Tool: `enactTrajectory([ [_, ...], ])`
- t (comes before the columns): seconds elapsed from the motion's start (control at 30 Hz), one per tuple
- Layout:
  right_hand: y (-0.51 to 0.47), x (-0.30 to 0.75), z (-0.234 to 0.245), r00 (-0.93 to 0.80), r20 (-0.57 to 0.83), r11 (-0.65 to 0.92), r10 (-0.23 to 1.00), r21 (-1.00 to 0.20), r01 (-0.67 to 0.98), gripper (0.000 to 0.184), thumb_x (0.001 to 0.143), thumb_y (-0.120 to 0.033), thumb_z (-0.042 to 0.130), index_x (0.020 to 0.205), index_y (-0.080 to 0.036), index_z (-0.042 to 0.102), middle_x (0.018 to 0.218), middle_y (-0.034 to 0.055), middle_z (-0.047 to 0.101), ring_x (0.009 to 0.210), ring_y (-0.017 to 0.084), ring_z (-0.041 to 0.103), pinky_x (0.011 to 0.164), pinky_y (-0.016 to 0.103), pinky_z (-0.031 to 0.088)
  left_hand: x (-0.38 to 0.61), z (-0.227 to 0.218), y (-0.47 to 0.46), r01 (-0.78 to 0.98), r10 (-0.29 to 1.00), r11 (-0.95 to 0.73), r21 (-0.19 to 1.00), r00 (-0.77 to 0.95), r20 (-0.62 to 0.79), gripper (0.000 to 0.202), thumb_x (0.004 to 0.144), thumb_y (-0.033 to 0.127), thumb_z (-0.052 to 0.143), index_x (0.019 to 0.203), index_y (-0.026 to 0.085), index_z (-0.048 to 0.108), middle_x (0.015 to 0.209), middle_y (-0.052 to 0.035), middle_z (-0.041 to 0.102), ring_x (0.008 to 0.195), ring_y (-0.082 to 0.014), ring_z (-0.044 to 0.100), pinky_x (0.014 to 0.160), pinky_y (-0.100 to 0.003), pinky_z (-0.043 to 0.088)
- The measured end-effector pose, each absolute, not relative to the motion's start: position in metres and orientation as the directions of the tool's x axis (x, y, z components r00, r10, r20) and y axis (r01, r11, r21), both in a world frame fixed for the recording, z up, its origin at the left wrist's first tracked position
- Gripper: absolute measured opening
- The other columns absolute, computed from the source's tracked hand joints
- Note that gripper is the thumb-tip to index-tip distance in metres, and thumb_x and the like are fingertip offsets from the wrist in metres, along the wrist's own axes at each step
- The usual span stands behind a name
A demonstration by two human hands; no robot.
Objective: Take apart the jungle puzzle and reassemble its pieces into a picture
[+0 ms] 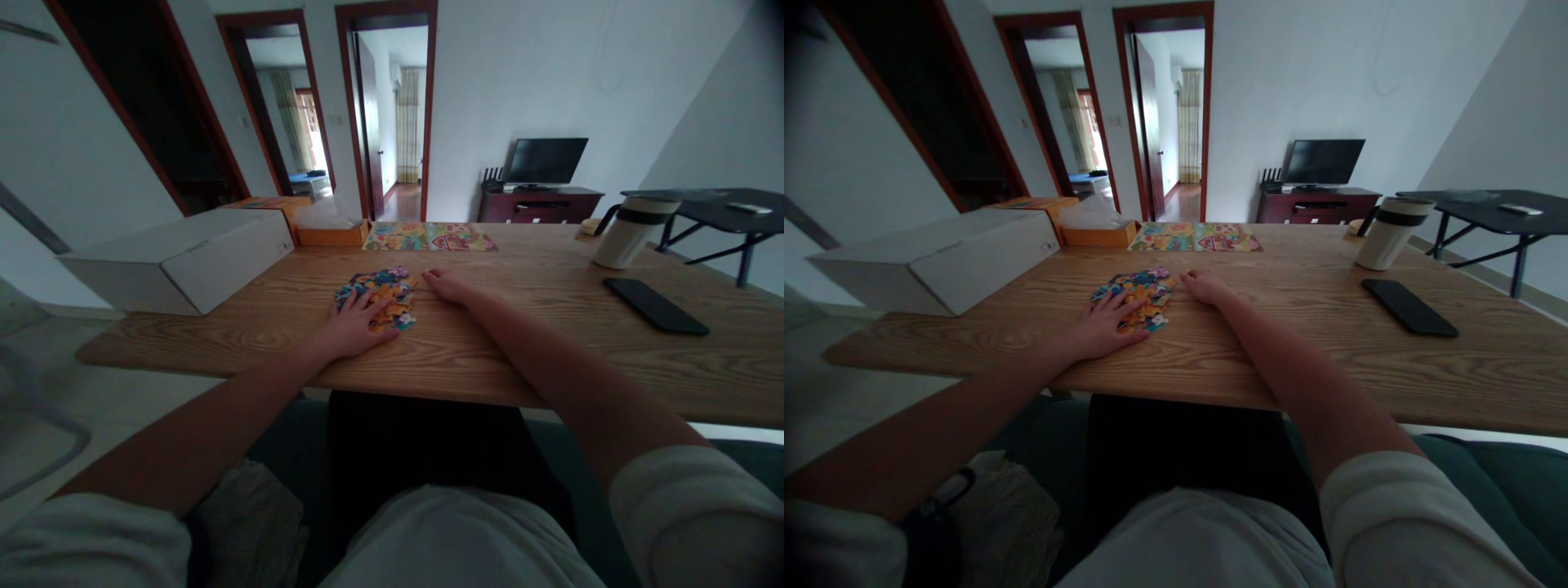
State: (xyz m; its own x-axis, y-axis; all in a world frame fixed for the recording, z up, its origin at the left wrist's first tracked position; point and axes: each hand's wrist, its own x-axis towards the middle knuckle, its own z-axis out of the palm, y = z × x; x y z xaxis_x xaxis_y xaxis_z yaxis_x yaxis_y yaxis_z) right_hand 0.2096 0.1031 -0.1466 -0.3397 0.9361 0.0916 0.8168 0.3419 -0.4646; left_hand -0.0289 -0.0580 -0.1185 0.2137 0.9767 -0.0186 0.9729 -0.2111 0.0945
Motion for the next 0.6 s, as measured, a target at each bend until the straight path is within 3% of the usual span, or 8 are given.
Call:
enactTrajectory([
  [0.1,0.087,0.187,-0.138,-0.364,0.047,0.336,0.93,-0.508,0.793,0.061,0.106,-0.055,0.028,0.137,-0.017,0.064,0.147,0.0141,0.06,0.135,0.027,0.055,0.114,0.034,0.035,-0.039,-0.121,-0.047,0.978,0.981,-0.194,0.08,0.194,-0.001,0.082,0.089,0.082,0.036,0.159,0.041,0.033,0.171,-0.0071,0.018,0.156,-0.0408,0.013,0.118,-0.069,0.013],
  [0.2,0.079,0.179,-0.128,-0.31,0.019,0.268,0.951,-0.557,0.787,0.058,0.104,-0.058,0.036,0.125,-0.015,0.07,0.132,0.0168,0.069,0.12,0.029,0.065,0.102,0.036,0.045,-0.05,-0.123,-0.038,0.986,0.988,-0.152,0.072,0.15,0.035,0.079,0.089,0.08,0.038,0.157,0.039,0.04,0.171,-0.008,0.021,0.155,-0.0421,0.016,0.117,-0.069,0.016],
  [0.37,0.096,0.182,-0.12,-0.208,0.136,0.249,0.969,-0.54,0.804,0.032,0.094,-0.039,0.057,0.103,-0.015,0.075,0.102,0.0144,0.077,0.097,0.027,0.071,0.084,0.033,0.052,-0.061,-0.126,-0.031,0.979,0.986,-0.131,0.158,0.112,0.124,0.064,0.092,0.065,0.051,0.145,0.03,0.055,0.162,-0.0106,0.04,0.15,-0.038,0.032,0.118,-0.06,0.026],
  [0.43,0.108,0.178,-0.121,-0.205,0.201,0.282,0.958,-0.529,0.8,0.031,0.091,-0.035,0.061,0.11,-0.014,0.073,0.107,0.0141,0.076,0.101,0.026,0.07,0.087,0.033,0.052,-0.063,-0.127,-0.03,0.962,0.977,-0.154,0.224,0.115,0.178,0.054,0.09,0.056,0.057,0.135,0.027,0.062,0.153,-0.0102,0.052,0.144,-0.0332,0.043,0.118,-0.051,0.032],
  [0.5,0.119,0.168,-0.124,-0.242,0.238,0.333,0.941,-0.516,0.789,0.043,0.09,-0.036,0.065,0.126,-0.013,0.067,0.123,0.0157,0.072,0.112,0.027,0.067,0.094,0.034,0.05,-0.065,-0.127,-0.029,0.941,0.97,-0.167,0.294,0.103,0.222,0.049,0.086,0.05,0.064,0.128,0.024,0.064,0.143,-0.0101,0.061,0.134,-0.0302,0.054,0.114,-0.044,0.04],
  [0.6,0.128,0.146,-0.129,-0.342,0.147,0.368,0.928,-0.509,0.778,0.062,0.088,-0.041,0.07,0.143,-0.013,0.056,0.137,0.0184,0.065,0.122,0.027,0.063,0.102,0.034,0.047,-0.069,-0.127,-0.028,0.914,0.967,-0.164,0.37,0.074,0.244,0.051,0.082,0.045,0.07,0.127,0.022,0.063,0.135,-0.0111,0.065,0.121,-0.0301,0.062,0.107,-0.042,0.047],
])
